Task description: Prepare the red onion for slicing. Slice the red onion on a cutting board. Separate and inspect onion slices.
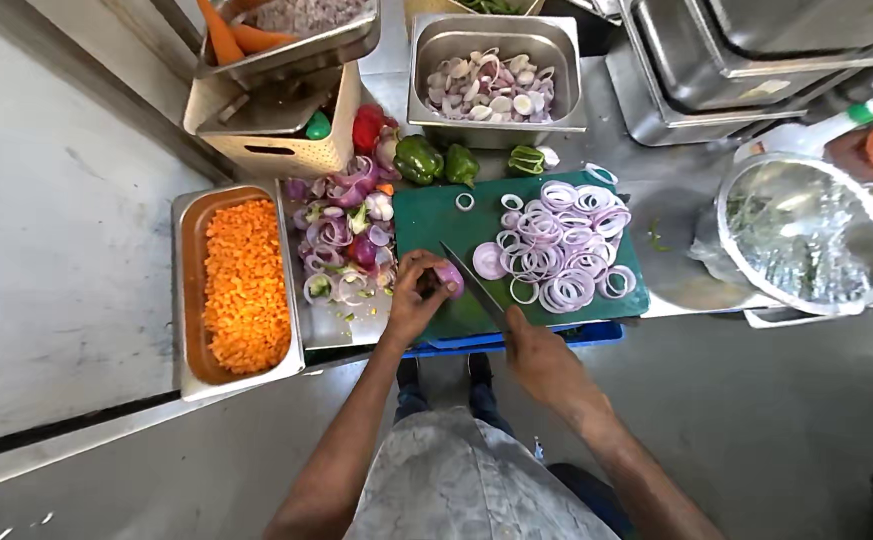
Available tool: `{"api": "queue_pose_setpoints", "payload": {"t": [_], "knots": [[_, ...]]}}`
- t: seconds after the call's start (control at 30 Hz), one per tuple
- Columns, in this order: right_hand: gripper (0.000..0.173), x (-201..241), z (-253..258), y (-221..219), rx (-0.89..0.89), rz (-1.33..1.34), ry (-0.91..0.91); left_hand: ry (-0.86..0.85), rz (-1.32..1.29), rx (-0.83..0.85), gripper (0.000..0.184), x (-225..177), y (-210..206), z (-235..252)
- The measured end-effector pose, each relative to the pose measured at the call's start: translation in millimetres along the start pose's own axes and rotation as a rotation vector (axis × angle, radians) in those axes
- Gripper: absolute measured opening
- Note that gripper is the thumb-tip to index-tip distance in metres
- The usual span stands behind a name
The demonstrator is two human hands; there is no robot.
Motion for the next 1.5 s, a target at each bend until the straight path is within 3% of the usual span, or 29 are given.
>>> {"api": "queue_pose_setpoints", "payload": {"t": [0.53,0.73,1.13,1.5], "knots": [[0.015,19,-32,29,-0.041,-0.122,0.031,-0.014,0.033,0.017,0.042,-1,-3,1],[0.017,20,-27,25,0.068,-0.128,-0.038,-0.020,0.040,0.022,0.040,-3,-4,2],[0.029,31,13,13,0.146,-0.072,-0.061,-0.016,0.026,0.006,0.039,-3,-3,3],[0.036,30,58,-29,0.042,0.030,0.004,-0.044,0.193,0.001,0.039,-5,-6,-2]]}}
Point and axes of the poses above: each hand's wrist, its own z-axis towards the middle knuckle, its own y-axis out of the back of the hand, x = y × z, the point moved 10 cm from there along z, towards the middle knuckle, and after that the axes turned 10 degrees about y, right-handed, at the moved point
